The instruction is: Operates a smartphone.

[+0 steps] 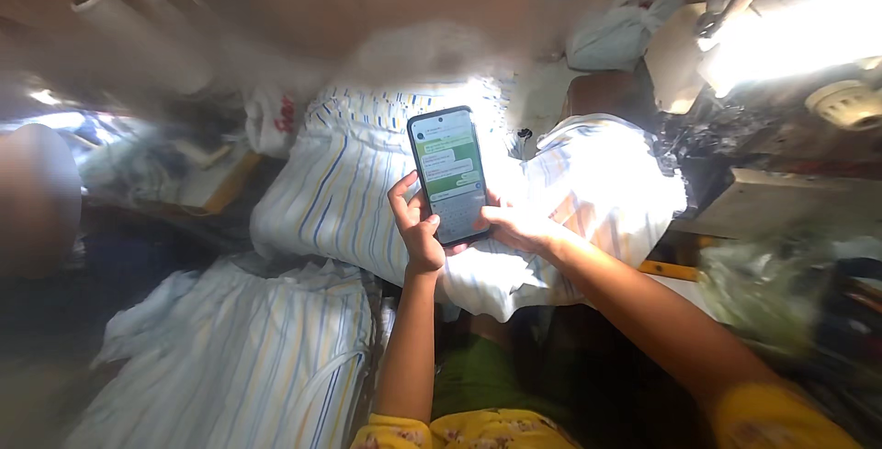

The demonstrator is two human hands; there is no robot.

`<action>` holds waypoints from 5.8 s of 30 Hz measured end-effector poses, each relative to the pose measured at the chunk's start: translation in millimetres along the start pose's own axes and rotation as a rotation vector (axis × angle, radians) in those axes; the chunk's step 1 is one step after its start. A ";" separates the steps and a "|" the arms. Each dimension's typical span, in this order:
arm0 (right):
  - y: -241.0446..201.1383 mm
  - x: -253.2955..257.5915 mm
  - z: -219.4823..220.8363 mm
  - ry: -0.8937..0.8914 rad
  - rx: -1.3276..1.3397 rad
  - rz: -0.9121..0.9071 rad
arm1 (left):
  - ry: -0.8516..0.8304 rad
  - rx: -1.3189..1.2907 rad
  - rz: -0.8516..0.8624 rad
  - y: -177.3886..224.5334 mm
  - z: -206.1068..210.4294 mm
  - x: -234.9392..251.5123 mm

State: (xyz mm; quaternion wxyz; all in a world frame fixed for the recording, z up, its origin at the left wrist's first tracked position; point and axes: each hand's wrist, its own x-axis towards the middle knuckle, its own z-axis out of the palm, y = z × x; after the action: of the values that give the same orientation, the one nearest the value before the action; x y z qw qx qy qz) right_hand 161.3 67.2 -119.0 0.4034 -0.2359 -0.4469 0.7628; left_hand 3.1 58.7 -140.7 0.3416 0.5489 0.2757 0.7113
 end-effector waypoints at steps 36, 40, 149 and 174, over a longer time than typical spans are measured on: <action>-1.1 -1.6 1.5 0.021 -0.013 0.009 | -0.060 0.087 0.080 -0.5 -2.4 -0.3; 3.9 2.4 -5.2 -0.024 0.104 0.030 | -0.065 0.064 0.072 -1.4 -3.0 -0.7; 0.3 -2.7 -1.6 -0.031 -0.020 0.008 | -0.025 0.009 0.021 0.9 -1.0 -1.3; 1.3 1.3 -8.5 -0.109 -0.134 0.002 | -0.007 0.010 0.020 1.0 -0.5 -0.1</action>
State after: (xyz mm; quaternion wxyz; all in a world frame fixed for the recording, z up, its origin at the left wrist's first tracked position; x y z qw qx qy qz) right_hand 166.1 72.1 -124.3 0.3608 -0.2208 -0.5180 0.7435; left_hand 2.5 58.0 -140.1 0.3327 0.5558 0.2725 0.7115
